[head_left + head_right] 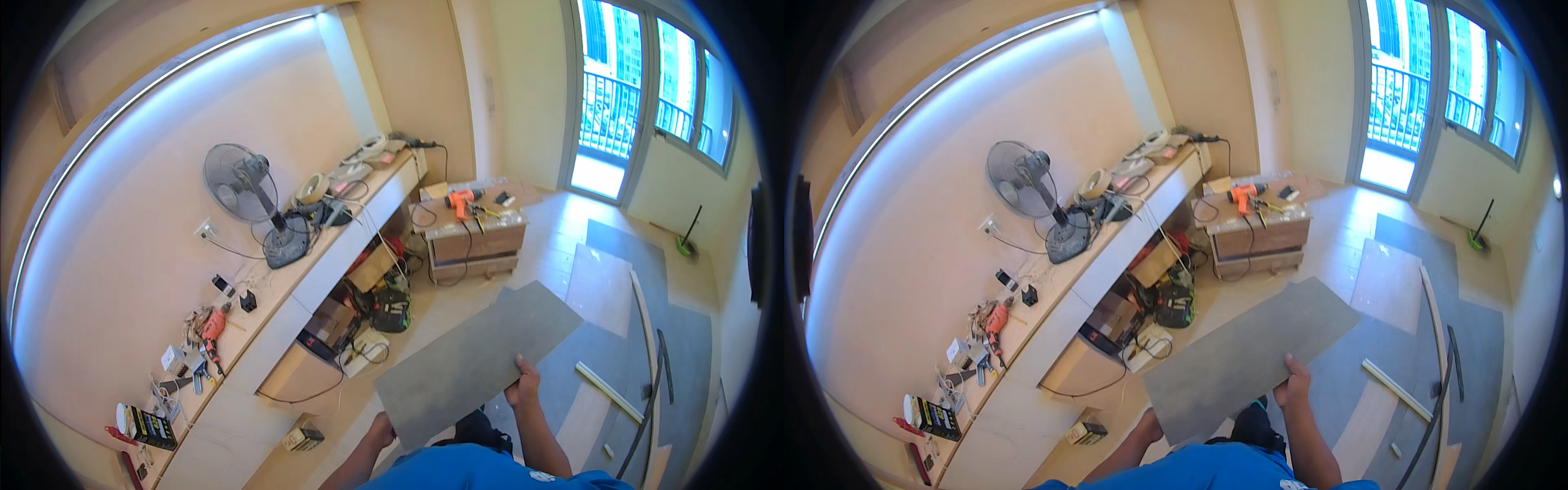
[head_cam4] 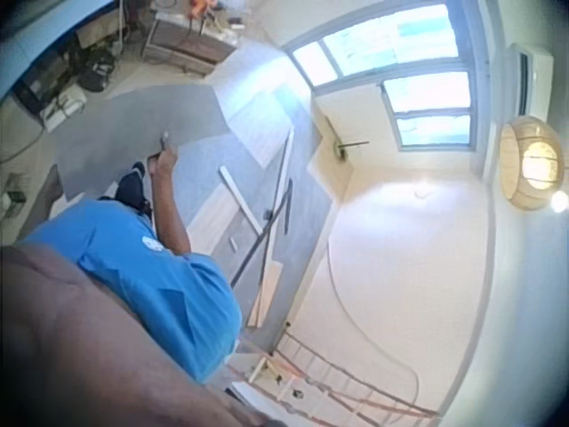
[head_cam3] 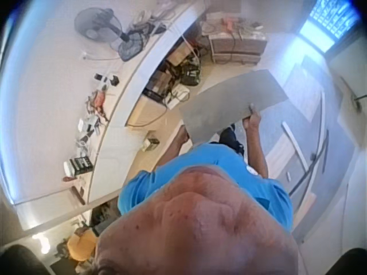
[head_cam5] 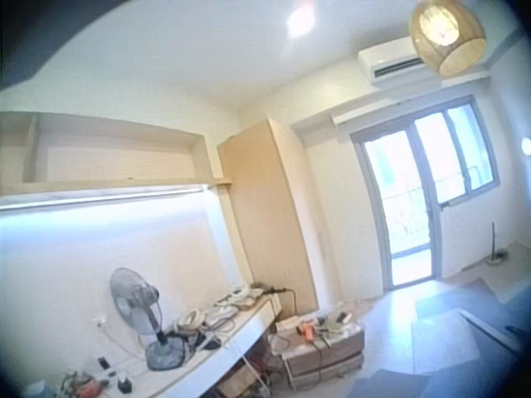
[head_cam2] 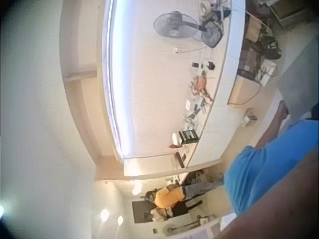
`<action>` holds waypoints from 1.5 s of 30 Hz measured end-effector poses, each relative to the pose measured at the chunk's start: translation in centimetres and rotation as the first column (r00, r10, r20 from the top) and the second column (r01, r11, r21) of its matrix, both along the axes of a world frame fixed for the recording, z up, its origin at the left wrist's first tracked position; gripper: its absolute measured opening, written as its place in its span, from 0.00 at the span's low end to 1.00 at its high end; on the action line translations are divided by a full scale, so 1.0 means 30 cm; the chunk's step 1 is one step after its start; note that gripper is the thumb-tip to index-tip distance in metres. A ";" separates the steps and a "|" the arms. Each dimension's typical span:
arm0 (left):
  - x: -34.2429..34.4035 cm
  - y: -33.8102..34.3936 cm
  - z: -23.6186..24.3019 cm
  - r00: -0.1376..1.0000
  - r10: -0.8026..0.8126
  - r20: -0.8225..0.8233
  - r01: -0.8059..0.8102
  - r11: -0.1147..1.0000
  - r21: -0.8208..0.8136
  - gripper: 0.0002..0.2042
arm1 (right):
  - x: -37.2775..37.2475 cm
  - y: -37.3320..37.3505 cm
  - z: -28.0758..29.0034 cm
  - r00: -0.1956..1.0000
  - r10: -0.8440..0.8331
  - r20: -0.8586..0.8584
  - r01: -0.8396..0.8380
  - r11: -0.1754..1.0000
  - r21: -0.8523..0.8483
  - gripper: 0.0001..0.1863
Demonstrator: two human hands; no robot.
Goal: The person measures and marks a laminate sheet on the floor using a tape measure, pencil, and straight edge. They then hold the sheet up to a curved wall section to check fit and alignment before returning to the floor to continue marking.
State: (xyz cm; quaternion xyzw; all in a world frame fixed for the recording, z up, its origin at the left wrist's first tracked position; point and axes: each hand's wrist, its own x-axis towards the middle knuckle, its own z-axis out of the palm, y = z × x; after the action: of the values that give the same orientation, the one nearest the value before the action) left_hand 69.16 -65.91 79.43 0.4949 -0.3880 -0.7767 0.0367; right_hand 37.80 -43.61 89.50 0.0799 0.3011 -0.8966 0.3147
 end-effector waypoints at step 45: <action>-1.195 -1.779 0.732 0.539 0.398 -0.742 -0.791 0.543 -0.283 0.21 | -1.285 -2.124 0.494 0.877 0.378 -0.297 -0.443 0.875 -0.193 0.26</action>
State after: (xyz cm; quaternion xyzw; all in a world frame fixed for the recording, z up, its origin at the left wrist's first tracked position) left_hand 33.30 -119.28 101.38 0.2905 -0.3694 -0.6583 0.5880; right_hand -0.76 -107.33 104.31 -0.1412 0.2305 -0.8423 0.4663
